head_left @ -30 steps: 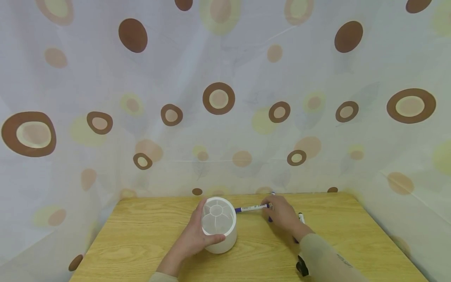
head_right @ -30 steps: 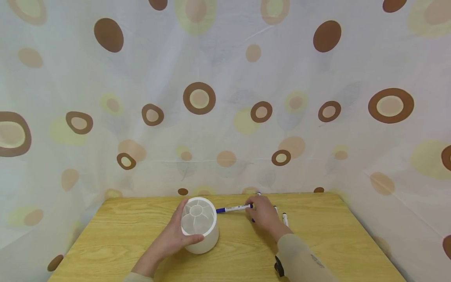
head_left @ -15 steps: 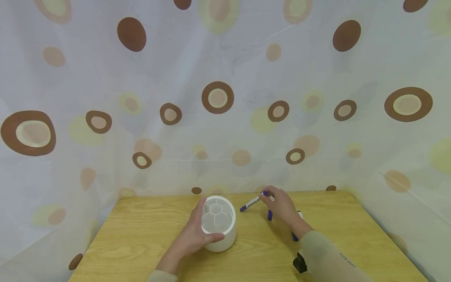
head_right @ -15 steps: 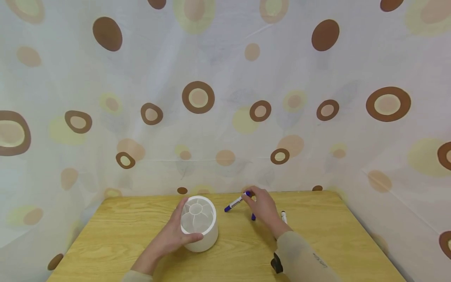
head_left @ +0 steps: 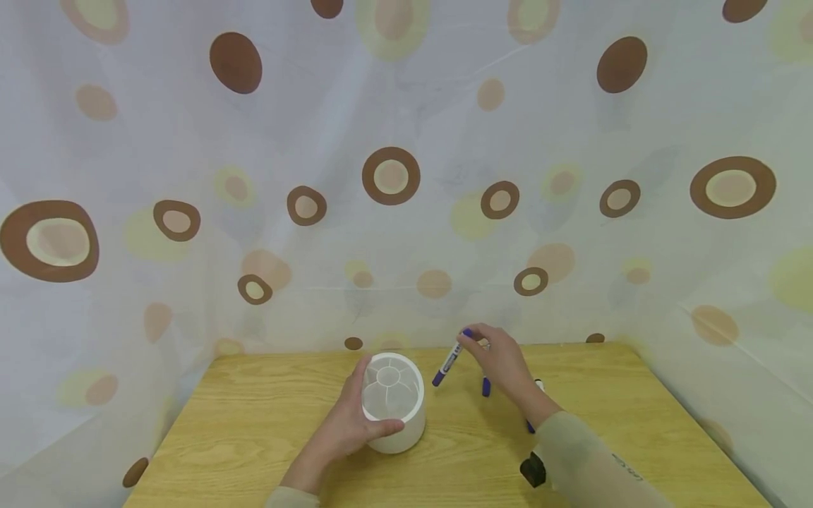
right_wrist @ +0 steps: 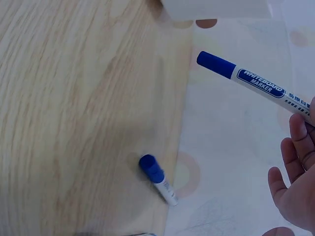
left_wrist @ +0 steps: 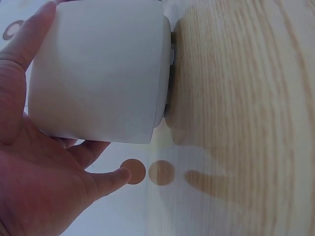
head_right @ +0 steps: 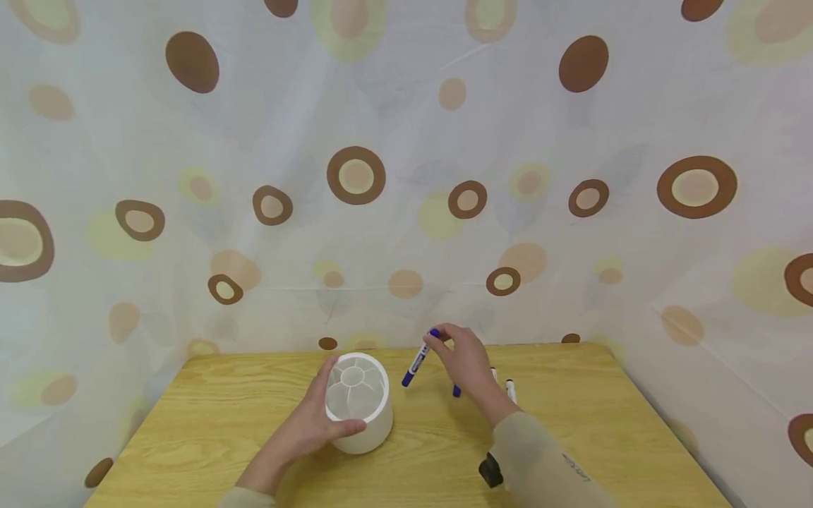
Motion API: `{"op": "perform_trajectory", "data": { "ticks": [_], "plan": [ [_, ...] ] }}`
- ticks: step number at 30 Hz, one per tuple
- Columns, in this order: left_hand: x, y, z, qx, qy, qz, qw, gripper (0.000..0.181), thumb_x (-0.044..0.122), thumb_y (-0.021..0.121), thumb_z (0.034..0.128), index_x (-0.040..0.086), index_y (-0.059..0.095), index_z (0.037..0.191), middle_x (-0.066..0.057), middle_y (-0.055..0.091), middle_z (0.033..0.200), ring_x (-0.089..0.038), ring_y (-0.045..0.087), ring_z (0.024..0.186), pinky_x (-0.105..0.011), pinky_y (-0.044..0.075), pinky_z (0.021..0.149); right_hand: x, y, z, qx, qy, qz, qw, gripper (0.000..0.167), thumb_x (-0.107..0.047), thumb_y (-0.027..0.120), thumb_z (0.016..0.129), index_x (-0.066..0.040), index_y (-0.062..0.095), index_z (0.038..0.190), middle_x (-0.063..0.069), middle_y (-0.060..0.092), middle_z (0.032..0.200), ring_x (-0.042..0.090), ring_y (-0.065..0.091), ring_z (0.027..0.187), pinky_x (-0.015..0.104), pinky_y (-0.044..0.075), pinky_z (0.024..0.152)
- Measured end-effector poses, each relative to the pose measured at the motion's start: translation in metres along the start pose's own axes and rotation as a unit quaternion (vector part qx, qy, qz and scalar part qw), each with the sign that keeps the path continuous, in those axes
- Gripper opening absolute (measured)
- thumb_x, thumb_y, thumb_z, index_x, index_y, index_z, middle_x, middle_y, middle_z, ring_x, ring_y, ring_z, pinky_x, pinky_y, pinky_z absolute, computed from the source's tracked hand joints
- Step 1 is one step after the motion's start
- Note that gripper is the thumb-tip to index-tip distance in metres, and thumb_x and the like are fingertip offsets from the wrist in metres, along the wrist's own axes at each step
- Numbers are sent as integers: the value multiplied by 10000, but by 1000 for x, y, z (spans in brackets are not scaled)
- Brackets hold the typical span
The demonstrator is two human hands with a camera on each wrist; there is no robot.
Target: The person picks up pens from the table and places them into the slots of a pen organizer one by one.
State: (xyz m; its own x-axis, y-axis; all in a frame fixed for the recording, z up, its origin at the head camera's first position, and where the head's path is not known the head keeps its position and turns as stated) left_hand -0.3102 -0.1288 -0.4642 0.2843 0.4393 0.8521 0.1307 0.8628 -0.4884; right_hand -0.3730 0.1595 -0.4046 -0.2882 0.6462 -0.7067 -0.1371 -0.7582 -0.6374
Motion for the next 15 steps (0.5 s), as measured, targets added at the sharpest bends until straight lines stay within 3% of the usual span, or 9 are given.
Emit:
{"op": "perform_trajectory", "data": {
  "ticks": [4,15],
  "plan": [
    [0,0,0,4,24,-14,10000,1335,341,1042,766,150,165,1755,-273,392,1641,-468,515,1410,-745,379,1188,-12,-1,1,-17,-57,100,9999,339,-452,656,1120,-164,775,1254,34,760,1209,357,620,1316,661,464,1146],
    [-3,1,2,-16,56,-81,10000,1327,333,1041,767,158,169,1752,-261,388,1645,-456,509,1417,-736,375,1194,-42,-8,2,144,-218,488,9985,358,-488,647,1116,-177,770,1243,62,742,1315,376,582,1398,686,394,1211]
  ]
}}
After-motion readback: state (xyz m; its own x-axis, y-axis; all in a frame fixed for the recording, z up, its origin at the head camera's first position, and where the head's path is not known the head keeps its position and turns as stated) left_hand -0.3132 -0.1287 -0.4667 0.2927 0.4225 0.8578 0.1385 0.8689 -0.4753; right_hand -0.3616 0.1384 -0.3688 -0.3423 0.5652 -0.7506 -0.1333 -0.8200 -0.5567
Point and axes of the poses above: each hand's wrist, its own z-axis towards the middle knuckle, its own y-axis out of the palm, x = y × z, the point moved 8 cm from there along z, towards the middle knuckle
